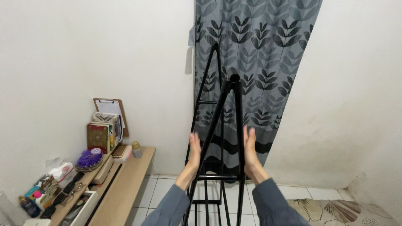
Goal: The person assembles a black metal rack frame in a bedroom. They join long metal poles together, fit black plastic connector fittings onto the pole tops, press the joints together by hand, and stand the frame upright while attaching additional poles.
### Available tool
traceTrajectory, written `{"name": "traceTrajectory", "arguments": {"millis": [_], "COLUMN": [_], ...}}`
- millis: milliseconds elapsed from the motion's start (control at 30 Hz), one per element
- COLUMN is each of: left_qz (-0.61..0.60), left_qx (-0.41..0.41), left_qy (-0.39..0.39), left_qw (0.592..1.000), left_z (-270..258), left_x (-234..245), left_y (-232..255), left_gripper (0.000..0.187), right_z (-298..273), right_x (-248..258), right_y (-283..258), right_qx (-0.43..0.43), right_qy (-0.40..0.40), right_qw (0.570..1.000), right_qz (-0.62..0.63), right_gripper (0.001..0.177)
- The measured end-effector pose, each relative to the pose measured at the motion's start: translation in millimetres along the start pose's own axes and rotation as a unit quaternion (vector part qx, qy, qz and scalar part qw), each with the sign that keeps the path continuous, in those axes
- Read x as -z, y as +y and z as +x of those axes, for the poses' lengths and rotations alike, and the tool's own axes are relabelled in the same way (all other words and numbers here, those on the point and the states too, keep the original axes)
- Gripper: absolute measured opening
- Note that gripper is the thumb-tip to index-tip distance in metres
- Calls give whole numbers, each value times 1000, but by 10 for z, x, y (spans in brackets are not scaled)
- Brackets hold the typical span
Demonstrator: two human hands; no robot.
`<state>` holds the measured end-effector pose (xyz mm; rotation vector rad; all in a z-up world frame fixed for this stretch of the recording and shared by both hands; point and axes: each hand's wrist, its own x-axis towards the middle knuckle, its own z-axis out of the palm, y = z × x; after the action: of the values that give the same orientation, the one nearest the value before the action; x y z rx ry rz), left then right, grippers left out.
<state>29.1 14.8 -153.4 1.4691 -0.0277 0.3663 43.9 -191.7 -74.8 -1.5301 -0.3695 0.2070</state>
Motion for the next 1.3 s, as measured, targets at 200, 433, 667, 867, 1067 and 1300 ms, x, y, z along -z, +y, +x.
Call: {"name": "traceTrajectory", "arguments": {"millis": [200, 433, 667, 867, 1067, 1300], "left_qz": [-8, -16, -6, -5, 16, -55], "left_qx": [98, 94, 133, -60, -141, -79], "left_qy": [-30, -45, -43, -7, -63, -179], "left_qw": [995, 994, 990, 998, 988, 979], "left_z": [-189, -273, -347, -444, -462, -354], "left_x": [174, 169, 87, 30, -176, -90], "left_y": [-460, -380, -147, 399, 698, 630], "left_gripper": [113, 111, 99, 68, 61, 62], "right_z": [-24, -39, -233, -291, -247, -184], "right_x": [201, 236, 146, 187, -15, 55], "right_y": [784, 855, 582, 50, -216, -203], "right_qx": [-48, -82, -29, 190, 221, 171], "right_qy": [9, -21, -33, -35, -60, -89], "right_qw": [999, 996, 999, 981, 973, 980], "right_qz": [15, 42, 20, 12, 44, 49], "right_gripper": [113, 113, 103, 88, 42, 45]}}
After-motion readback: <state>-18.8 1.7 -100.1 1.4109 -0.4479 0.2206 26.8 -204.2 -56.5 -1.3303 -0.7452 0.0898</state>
